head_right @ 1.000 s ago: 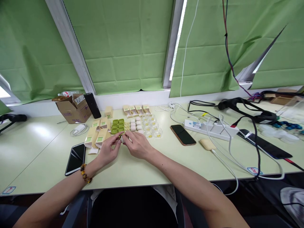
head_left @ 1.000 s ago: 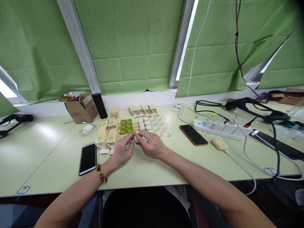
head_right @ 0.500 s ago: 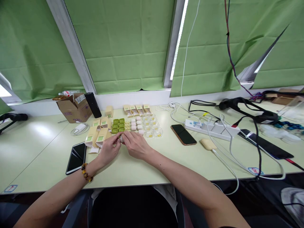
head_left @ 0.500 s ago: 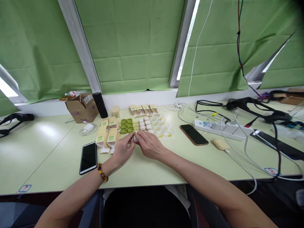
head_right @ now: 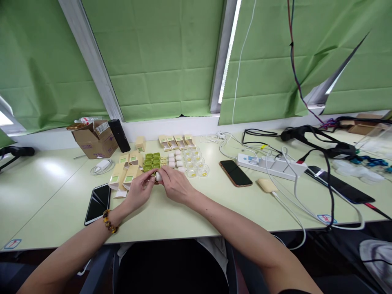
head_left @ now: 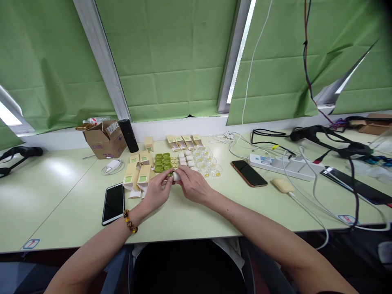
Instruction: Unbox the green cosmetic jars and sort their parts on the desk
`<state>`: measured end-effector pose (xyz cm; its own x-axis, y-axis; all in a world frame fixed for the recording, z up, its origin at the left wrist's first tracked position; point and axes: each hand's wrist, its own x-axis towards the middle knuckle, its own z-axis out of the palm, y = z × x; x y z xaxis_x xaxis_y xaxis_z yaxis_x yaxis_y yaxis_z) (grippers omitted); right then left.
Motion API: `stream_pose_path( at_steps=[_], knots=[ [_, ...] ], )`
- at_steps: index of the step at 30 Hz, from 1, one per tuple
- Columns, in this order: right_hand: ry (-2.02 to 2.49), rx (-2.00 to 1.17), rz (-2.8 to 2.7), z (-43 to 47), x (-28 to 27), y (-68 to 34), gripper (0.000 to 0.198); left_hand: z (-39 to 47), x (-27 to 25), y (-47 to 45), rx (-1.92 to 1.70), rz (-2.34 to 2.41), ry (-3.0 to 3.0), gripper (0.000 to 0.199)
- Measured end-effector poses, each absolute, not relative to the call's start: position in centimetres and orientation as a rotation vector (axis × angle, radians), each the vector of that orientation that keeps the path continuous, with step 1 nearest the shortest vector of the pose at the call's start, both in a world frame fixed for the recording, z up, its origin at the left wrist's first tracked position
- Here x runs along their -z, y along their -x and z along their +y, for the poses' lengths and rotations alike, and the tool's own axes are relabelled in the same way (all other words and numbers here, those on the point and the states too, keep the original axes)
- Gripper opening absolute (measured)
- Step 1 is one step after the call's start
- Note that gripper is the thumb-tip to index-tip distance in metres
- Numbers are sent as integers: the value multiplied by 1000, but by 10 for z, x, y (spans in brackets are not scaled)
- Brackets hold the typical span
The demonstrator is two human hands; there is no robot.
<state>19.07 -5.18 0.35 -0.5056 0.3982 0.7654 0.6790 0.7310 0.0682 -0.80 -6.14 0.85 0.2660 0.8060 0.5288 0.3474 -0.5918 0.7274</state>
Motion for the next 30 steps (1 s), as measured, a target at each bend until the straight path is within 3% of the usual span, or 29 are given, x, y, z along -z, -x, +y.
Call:
stream_pose_path(
  at_steps=[4,11,26,30],
  knots=[
    [744,239,-2092,-49,-1,-198,36,-56,-7,11,-1221,952,-2117,50],
    [730,-83,-2000,-52,-5,-196,28,-55,-8,10,-1296,1095,-2167,40],
    [701,-271,-1866,-39,5,-193,27,-54,-3,8,-1276,1121,-1982,44],
    [695,-622,-1563,-36,-4,-200,32,-48,-2,11,-1263,1138,-1867,47]
  ],
)
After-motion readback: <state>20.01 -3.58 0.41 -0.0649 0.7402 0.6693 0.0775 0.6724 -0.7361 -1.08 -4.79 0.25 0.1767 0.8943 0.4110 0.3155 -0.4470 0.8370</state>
